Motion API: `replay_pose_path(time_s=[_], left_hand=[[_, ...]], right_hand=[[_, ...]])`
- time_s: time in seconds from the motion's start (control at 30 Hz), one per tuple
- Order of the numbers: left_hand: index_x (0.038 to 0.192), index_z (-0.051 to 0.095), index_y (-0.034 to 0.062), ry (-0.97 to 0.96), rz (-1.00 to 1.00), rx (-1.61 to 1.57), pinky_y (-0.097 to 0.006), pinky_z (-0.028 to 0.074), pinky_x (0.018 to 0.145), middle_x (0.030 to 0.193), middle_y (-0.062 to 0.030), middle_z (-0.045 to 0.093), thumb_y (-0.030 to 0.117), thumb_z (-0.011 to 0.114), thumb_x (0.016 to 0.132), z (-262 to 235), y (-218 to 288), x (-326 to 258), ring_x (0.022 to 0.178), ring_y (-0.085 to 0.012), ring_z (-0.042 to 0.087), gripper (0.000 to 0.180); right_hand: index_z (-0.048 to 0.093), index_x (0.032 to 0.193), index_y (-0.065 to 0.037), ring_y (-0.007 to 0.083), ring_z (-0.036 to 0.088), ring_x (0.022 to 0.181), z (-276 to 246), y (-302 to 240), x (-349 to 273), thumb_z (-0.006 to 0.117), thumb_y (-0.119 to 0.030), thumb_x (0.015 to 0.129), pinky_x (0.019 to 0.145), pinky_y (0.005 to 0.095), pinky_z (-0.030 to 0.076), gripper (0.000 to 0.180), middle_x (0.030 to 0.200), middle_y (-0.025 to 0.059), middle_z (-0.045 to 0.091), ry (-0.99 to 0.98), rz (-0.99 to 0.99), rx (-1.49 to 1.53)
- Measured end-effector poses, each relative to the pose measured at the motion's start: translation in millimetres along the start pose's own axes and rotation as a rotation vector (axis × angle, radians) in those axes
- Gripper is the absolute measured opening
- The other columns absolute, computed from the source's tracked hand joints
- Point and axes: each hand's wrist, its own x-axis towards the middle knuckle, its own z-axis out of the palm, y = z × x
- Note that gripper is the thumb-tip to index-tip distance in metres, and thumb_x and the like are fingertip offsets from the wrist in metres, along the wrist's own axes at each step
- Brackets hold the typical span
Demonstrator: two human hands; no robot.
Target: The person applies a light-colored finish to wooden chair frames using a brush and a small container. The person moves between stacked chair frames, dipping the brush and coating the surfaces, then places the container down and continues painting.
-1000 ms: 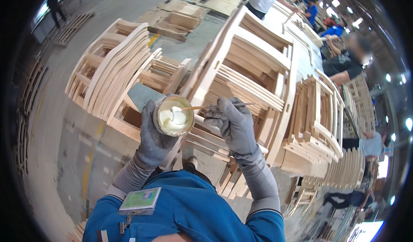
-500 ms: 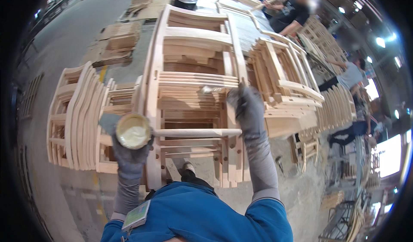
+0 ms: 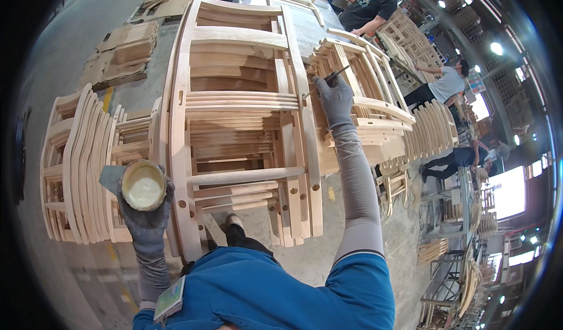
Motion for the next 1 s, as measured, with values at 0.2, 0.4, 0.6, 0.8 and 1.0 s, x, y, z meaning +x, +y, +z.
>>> replay_pose_path(time_s=[0.2, 0.4, 0.6, 0.8, 1.0], left_hand=[[0.135, 0.039, 0.0100, -0.041, 0.054, 0.021, -0.050, 0.040, 0.100, 0.130, -0.0201, 0.045, 0.046, 0.048, 0.091, -8, 12, -3, 0.119, -0.0346, 0.046, 0.057], [0.136, 0.037, 0.0084, -0.017, 0.106, 0.049, -0.050, 0.040, 0.100, 0.131, -0.0243, 0.043, 0.048, 0.046, 0.092, -10, 14, -5, 0.117, -0.0358, 0.048, 0.060], [0.136, 0.037, 0.0096, -0.057, 0.130, 0.018, -0.050, 0.039, 0.101, 0.132, -0.0225, 0.042, 0.046, 0.047, 0.091, -6, 21, -9, 0.119, -0.0348, 0.046, 0.059], [0.135, 0.038, 0.0147, 0.001, 0.135, 0.046, -0.054, 0.041, 0.098, 0.134, -0.0142, 0.043, 0.051, 0.043, 0.092, -6, 27, -14, 0.121, -0.0318, 0.045, 0.057], [0.135, 0.039, 0.0117, -0.102, 0.054, -0.043, -0.052, 0.037, 0.102, 0.134, -0.0173, 0.043, 0.046, 0.049, 0.091, -9, 34, -28, 0.124, -0.0329, 0.041, 0.057]], right_hand=[[0.060, 0.081, -0.002, 0.0350, 0.063, 0.069, 17, -15, -5, 0.069, -0.022, 0.077, 0.060, 0.0406, 0.048, 0.023, 0.073, 0.0175, 0.065, -0.052, -0.138, -0.339], [0.059, 0.084, -0.001, 0.0355, 0.063, 0.073, 12, -25, -4, 0.067, -0.018, 0.078, 0.064, 0.0415, 0.048, 0.020, 0.076, 0.0185, 0.065, -0.157, -0.206, -0.407], [0.060, 0.085, 0.000, 0.0344, 0.064, 0.074, 11, -27, -5, 0.069, -0.018, 0.077, 0.063, 0.0399, 0.047, 0.022, 0.076, 0.0184, 0.065, -0.216, -0.141, -0.371], [0.059, 0.080, 0.000, 0.0292, 0.061, 0.063, 15, -20, 9, 0.071, -0.019, 0.076, 0.058, 0.0368, 0.046, 0.023, 0.069, 0.0161, 0.063, -0.118, -0.065, -0.249], [0.058, 0.073, -0.003, 0.0249, 0.059, 0.064, 7, 13, -29, 0.070, -0.012, 0.076, 0.059, 0.0326, 0.047, 0.015, 0.069, 0.0105, 0.061, 0.036, -0.152, -0.173]])
